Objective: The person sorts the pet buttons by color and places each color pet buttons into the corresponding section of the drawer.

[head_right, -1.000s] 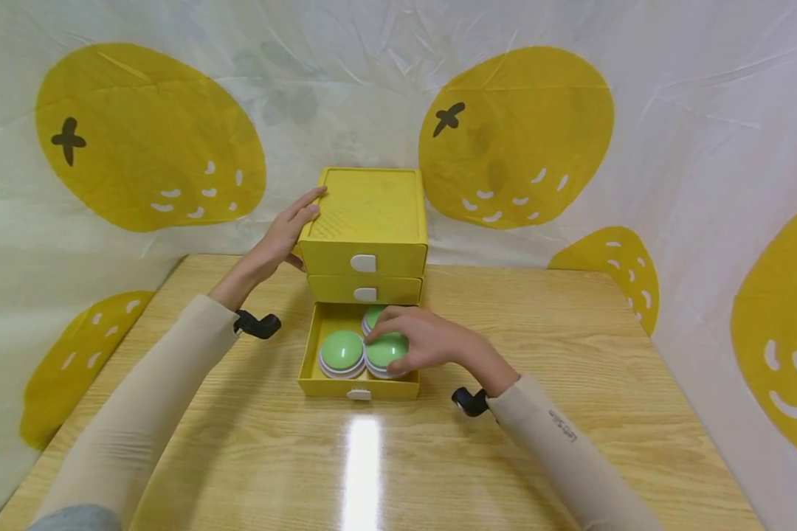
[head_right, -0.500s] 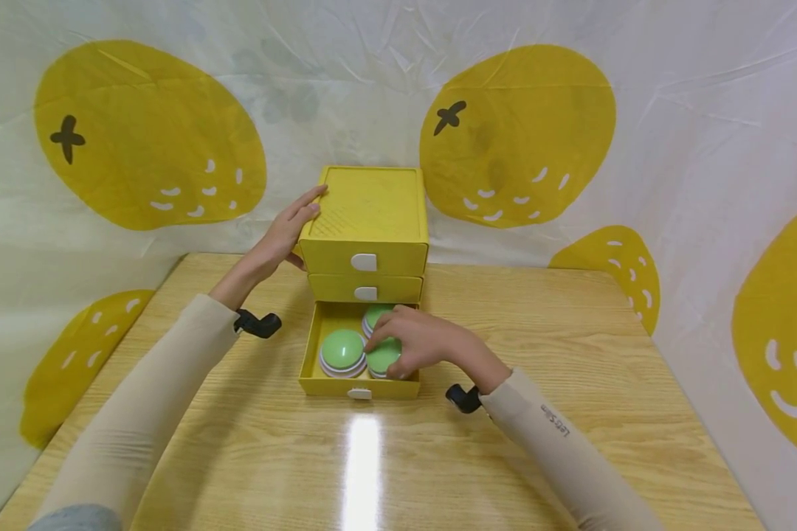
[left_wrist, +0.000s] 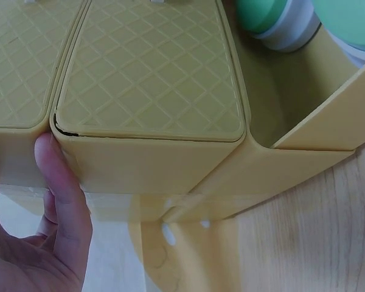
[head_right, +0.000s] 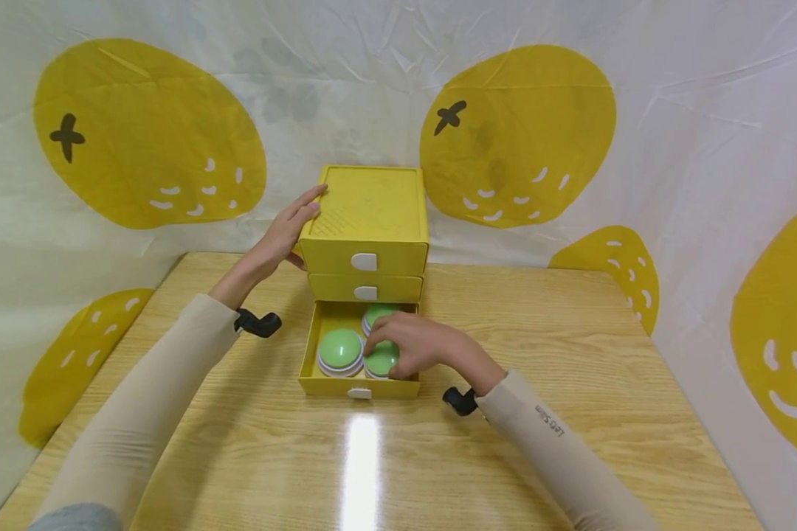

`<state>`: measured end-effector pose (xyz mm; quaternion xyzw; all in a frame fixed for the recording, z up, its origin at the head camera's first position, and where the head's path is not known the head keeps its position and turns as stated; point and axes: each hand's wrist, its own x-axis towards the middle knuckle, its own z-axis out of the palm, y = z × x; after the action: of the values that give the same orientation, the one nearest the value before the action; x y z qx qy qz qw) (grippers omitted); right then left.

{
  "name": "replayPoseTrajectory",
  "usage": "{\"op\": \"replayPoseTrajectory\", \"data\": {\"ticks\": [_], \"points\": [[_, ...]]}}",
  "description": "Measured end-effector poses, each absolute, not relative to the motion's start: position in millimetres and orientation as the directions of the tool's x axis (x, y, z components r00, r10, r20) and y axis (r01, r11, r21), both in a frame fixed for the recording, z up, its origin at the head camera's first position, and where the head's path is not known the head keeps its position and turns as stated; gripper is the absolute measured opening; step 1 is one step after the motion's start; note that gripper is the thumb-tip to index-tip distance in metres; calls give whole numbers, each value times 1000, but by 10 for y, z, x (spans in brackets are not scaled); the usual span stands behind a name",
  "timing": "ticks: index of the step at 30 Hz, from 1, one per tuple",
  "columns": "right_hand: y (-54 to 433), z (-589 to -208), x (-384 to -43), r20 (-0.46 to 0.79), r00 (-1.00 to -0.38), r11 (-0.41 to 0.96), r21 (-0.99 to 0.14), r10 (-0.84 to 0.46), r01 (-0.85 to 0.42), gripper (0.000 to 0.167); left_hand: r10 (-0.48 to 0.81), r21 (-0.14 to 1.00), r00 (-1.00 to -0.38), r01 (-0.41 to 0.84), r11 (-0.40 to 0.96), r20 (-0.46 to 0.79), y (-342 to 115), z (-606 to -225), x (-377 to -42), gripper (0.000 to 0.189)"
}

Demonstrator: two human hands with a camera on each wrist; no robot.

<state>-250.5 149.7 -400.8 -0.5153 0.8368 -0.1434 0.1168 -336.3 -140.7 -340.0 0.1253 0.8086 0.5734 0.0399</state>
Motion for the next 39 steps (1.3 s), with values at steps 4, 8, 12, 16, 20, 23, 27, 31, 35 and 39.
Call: {"op": "replayPoseTrajectory", "data": {"ticks": [4, 8, 12, 16, 20, 23, 27, 31, 35, 39], "points": [[1527, -4029, -2495, -36, -441, 423, -364, -897, -830, 45, 249, 934, -965, 163, 317, 84, -1408, -3439, -3401, 54], [1565, -4054, -2494, -32, -441, 420, -369, -897, -829, 47, 242, 934, -967, 159, 320, 81, -1404, -3439, -3394, 53], [1585, -4090, -2495, -38, -445, 424, -380, -895, -822, 48, 246, 937, -967, 148, 317, 69, -1401, -3432, -3396, 53], [1600, -4120, -2496, -38, -449, 428, -386, -893, -817, 48, 259, 941, -965, 132, 310, 50, -1403, -3432, -3421, 55], [1618, -4132, -2502, -31, -444, 420, -387, -896, -821, 47, 258, 945, -965, 125, 303, 45, -1411, -3433, -3431, 56], [1629, -4146, -2510, -34, -443, 421, -382, -896, -822, 47, 254, 944, -966, 129, 305, 50, -1413, -3429, -3421, 54], [1635, -4159, -2511, -43, -448, 429, -379, -893, -820, 47, 253, 938, -965, 151, 313, 71, -1408, -3424, -3400, 53], [1638, -4160, -2504, -39, -447, 428, -375, -894, -823, 46, 254, 935, -963, 171, 311, 92, -1406, -3427, -3389, 53], [1643, -4173, -2494, -14, -446, 417, -385, -895, -824, 42, 250, 935, -964, 169, 311, 92, -1409, -3427, -3383, 53], [1649, -4193, -2482, 0, -454, 418, -389, -891, -821, 40, 249, 935, -964, 167, 312, 89, -1410, -3428, -3378, 53]]}}
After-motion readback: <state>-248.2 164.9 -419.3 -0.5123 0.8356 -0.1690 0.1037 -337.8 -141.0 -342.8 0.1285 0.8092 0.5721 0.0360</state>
